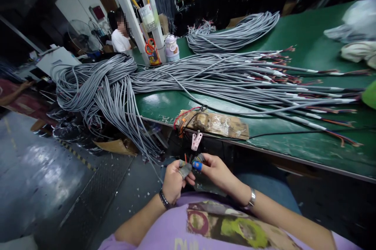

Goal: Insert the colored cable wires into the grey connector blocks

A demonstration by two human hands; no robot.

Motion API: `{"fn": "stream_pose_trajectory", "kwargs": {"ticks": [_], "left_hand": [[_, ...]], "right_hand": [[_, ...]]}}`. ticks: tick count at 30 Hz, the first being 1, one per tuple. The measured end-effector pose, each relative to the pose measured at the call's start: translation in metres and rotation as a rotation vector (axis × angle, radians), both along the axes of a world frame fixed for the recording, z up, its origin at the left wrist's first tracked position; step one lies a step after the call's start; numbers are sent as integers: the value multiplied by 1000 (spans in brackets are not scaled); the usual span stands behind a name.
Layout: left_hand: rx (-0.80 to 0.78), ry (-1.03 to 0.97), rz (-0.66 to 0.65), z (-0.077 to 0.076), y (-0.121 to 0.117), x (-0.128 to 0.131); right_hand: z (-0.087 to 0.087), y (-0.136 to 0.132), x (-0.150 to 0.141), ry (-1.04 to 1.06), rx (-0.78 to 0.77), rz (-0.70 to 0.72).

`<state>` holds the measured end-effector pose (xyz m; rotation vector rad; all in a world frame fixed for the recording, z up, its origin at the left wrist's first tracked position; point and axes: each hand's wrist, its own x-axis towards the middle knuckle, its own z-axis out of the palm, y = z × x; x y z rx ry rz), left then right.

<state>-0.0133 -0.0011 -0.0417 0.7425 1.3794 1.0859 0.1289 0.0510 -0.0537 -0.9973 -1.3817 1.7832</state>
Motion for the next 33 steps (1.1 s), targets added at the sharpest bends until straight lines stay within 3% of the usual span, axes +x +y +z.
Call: {"fn": "stream_pose_trajectory", "kwargs": {"ticks": [8, 17, 20, 27, 33], "left_hand": [[20, -70, 120, 3, -3, 3], [10, -67, 34, 3, -5, 9], [13, -76, 5, 3, -4, 12], [16, -70, 46, 3, 1, 15], [5, -52, 55, 4, 5, 16]], "right_hand": [[9, -9, 3, 16, 73, 70], [25, -1, 7, 23, -29, 89], [21, 1, 7, 30, -55, 122], [7, -1, 8, -24, -4, -40], [7, -1, 14, 6, -30, -42]]}}
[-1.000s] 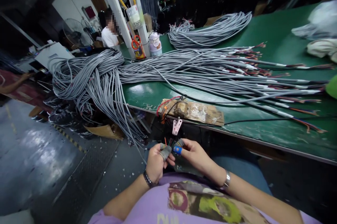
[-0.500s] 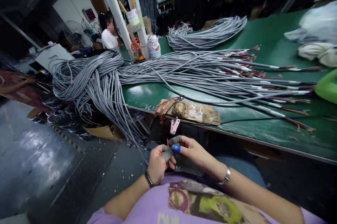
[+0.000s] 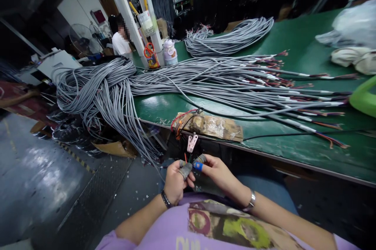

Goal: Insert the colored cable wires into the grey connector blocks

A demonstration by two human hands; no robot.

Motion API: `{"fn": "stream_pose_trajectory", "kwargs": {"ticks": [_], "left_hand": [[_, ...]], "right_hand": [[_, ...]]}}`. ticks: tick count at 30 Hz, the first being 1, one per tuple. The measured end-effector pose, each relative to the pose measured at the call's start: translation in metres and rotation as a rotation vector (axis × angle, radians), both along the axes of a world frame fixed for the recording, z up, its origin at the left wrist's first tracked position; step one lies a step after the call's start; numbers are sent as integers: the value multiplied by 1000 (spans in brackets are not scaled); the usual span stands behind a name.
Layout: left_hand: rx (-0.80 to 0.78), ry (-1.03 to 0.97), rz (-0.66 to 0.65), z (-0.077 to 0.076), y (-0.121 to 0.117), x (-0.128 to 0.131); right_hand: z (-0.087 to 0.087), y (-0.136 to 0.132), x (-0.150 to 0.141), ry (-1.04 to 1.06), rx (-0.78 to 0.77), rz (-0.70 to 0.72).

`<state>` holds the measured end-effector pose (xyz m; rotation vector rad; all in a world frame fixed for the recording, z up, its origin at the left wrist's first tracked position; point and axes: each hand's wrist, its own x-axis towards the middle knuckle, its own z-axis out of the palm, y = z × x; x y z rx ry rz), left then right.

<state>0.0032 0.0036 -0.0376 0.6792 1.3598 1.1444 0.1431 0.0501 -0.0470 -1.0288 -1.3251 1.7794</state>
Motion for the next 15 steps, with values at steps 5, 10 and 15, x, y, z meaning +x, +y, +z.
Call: {"fn": "stream_pose_trajectory", "kwargs": {"ticks": [5, 10, 15], "left_hand": [[64, 73, -92, -3, -1, 1], [71, 148, -196, -5, -3, 0], [58, 161, -223, -6, -4, -1]], "right_hand": [[9, 5, 11, 1, -16, 112], [11, 9, 10, 3, 71, 147], [4, 7, 7, -2, 65, 118]]}}
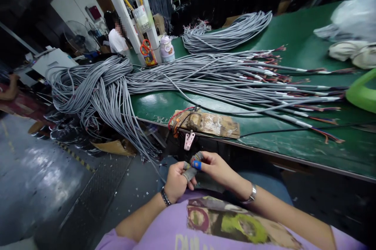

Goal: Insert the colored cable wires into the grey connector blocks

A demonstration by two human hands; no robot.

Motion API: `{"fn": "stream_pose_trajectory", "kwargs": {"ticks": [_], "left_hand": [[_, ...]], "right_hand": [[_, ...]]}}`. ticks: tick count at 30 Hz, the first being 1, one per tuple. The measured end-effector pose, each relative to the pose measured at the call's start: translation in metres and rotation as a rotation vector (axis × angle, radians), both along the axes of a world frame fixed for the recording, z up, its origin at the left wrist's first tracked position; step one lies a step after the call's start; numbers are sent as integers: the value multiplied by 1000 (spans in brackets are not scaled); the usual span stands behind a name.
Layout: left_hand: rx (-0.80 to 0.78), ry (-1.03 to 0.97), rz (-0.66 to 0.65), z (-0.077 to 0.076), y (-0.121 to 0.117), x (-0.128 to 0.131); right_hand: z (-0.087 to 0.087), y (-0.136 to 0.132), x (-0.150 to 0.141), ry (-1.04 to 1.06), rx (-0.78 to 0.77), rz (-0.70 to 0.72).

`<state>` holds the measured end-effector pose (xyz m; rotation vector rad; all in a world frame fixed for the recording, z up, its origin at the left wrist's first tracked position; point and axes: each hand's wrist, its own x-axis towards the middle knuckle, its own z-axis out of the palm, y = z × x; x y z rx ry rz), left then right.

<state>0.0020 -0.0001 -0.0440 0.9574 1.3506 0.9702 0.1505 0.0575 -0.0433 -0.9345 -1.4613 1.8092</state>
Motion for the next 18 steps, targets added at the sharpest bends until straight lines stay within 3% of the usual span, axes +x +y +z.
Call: {"fn": "stream_pose_trajectory", "kwargs": {"ticks": [10, 18], "left_hand": [[23, -53, 63, -1, 0, -1], [19, -122, 172, -3, -3, 1]], "right_hand": [[-8, -6, -7, 52, -182, -122], [0, -9, -11, 62, -266, -196]]}}
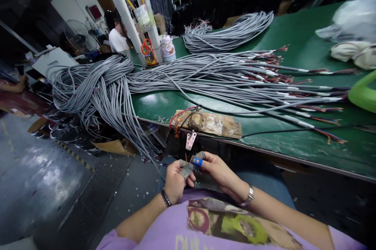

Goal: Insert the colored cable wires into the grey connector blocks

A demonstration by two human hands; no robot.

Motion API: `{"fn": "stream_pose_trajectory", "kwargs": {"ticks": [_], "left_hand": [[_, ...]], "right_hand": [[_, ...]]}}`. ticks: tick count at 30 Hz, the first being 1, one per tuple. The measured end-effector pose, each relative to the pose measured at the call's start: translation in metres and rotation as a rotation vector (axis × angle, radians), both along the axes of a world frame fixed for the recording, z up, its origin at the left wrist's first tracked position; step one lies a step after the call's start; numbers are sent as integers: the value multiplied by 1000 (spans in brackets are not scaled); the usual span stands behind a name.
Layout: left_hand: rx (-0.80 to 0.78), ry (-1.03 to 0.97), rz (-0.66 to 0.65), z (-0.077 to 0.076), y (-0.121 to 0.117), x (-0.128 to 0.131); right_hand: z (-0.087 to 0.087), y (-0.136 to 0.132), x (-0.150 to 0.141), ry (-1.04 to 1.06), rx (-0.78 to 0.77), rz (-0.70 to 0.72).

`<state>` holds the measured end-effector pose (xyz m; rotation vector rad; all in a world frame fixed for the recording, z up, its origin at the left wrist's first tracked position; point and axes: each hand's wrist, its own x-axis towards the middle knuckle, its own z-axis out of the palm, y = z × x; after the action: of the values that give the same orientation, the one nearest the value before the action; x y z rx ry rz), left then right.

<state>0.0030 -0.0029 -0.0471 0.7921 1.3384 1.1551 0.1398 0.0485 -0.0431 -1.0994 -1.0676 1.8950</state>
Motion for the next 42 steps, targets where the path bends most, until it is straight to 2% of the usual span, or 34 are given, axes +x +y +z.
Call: {"fn": "stream_pose_trajectory", "kwargs": {"ticks": [5, 8, 11, 14, 17, 19, 24, 27, 30, 38, 42], "left_hand": [[-9, 39, -102, 0, -1, 0], [-26, 60, -176, 1, -2, -1], [-49, 50, -145, 3, -2, -2], [-53, 39, -107, 5, -2, -3], [-49, 33, -104, 6, -2, -3], [-51, 32, -107, 6, -1, -2], [-75, 32, -209, 3, 0, -2], [-64, 28, -158, 5, 2, -3], [-51, 24, -103, 9, 4, -2], [-96, -52, -86, 19, -1, -6], [-88, -124, -104, 31, -4, -15]], "right_hand": [[0, -1, -4, 60, -54, -26], [0, 5, -2, 135, -86, -98], [3, 11, 6, 169, -144, -164], [8, 13, 13, 154, -167, -54], [10, 12, 16, 82, -86, 129], [9, 13, 14, 18, 14, 194], [7, 15, 9, -72, 210, 225], [7, 15, 7, -92, 234, 176], [6, 13, 6, -82, 201, 113], [2, 21, 16, 3, -4, -112], [10, 27, 19, 149, -103, -30]]}}
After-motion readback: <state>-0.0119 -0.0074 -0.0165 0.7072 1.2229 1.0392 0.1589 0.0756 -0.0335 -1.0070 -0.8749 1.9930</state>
